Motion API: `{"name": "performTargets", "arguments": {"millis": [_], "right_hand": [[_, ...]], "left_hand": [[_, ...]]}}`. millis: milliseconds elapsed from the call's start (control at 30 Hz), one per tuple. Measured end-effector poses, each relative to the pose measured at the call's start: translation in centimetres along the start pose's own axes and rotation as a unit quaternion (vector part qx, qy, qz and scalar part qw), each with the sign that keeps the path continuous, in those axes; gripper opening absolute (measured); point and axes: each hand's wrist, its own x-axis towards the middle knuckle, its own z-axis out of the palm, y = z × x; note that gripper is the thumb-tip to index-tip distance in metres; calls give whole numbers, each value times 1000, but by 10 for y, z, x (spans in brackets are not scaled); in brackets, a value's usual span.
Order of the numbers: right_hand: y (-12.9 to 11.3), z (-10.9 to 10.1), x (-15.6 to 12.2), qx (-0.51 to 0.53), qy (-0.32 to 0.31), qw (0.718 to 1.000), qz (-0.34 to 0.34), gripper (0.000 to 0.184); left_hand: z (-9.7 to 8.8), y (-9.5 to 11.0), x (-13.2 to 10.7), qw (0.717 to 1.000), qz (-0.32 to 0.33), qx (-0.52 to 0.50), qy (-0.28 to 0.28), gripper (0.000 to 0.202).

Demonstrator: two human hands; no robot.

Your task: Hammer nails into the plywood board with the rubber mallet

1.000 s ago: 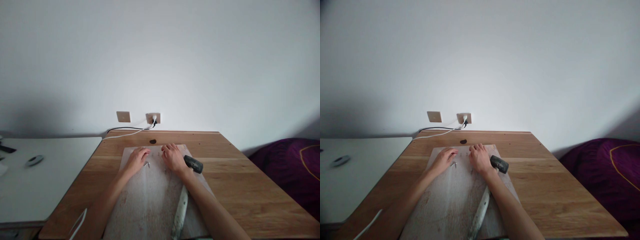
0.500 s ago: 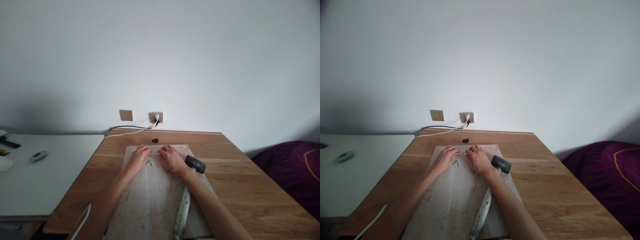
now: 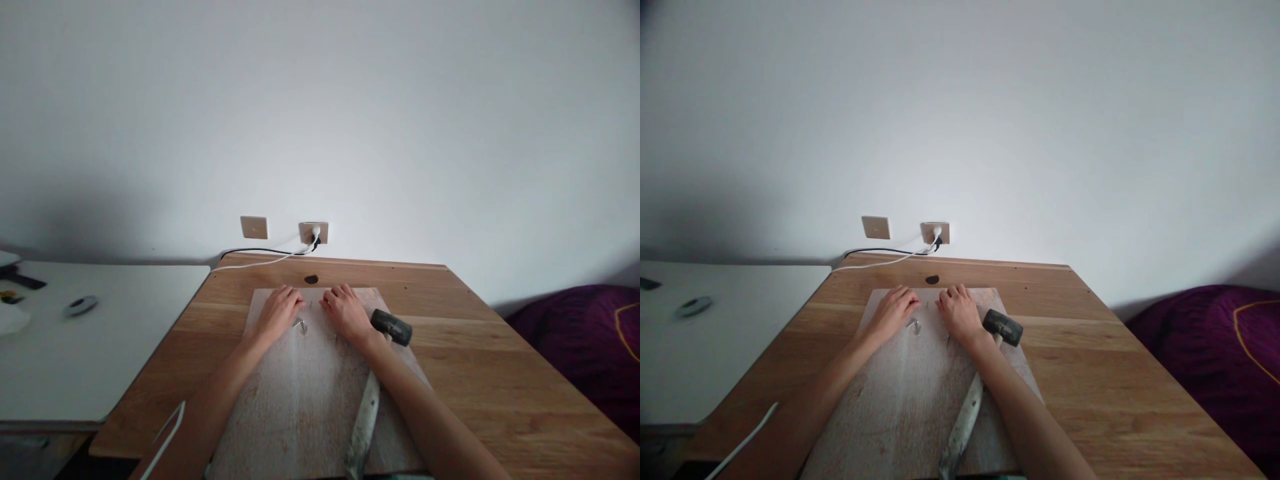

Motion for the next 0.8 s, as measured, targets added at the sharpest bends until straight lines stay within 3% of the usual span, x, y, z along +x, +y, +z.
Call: {"name": "performTargets", "arguments": {"millis": [433, 800], "right_hand": [[1, 2, 0, 26, 1, 999, -45, 20], [5, 5, -3, 60, 1, 997, -46, 21]], "left_hand": [[-1, 2, 3, 1000, -22, -8, -4, 20], [-2, 4, 0, 999, -19, -43, 4, 7]]}}
